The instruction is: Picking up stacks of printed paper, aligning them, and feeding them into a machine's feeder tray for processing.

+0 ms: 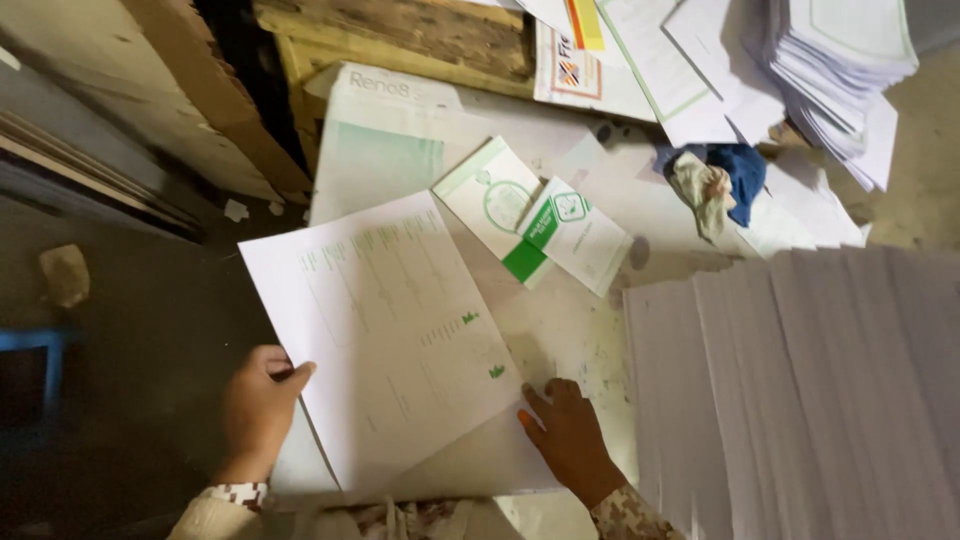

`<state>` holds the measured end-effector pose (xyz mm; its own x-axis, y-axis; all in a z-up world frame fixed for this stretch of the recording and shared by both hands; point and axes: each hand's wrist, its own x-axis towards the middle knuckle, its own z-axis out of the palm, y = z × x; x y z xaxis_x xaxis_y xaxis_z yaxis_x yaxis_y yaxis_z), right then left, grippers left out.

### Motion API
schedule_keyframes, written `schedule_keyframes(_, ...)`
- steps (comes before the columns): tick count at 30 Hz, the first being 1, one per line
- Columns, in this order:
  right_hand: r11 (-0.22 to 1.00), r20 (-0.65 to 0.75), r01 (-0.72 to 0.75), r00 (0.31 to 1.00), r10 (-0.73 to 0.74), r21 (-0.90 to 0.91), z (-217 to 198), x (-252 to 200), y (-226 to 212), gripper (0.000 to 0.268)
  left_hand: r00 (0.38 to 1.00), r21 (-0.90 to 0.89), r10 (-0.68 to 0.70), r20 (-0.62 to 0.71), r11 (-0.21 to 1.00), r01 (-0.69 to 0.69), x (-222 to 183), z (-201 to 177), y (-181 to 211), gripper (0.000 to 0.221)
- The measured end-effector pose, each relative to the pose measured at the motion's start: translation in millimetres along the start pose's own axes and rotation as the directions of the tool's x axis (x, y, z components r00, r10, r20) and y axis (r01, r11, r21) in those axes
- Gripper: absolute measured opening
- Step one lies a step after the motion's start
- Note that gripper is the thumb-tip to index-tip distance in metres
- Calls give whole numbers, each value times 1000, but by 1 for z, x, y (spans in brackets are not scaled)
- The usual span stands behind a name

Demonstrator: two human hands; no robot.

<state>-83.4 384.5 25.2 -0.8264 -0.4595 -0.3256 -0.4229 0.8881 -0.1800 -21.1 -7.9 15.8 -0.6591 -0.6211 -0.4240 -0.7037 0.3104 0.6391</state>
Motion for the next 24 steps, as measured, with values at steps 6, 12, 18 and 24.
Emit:
schedule_keyframes(6, 998, -58, 66, 996, -65, 11, -1, -25, 7, 45, 992, 7, 115, -57, 993, -115, 7, 2, -13, 54)
schedule_keyframes(12, 877, -301, 83, 951, 72, 473, -5, -30, 20, 28, 998, -102, 16, -58, 995, -22, 11, 6, -21, 45)
schedule_keyframes(18, 559, -10, -198, 938, 348, 805, -26, 2, 8, 31, 960, -88, 229, -159, 966, -244, 16, 20, -41, 20)
schedule_keyframes(24, 520, -149, 4, 960, 236, 854, -31, 65, -10, 39, 986, -177, 149, -80, 971, -161, -18, 2, -23, 32)
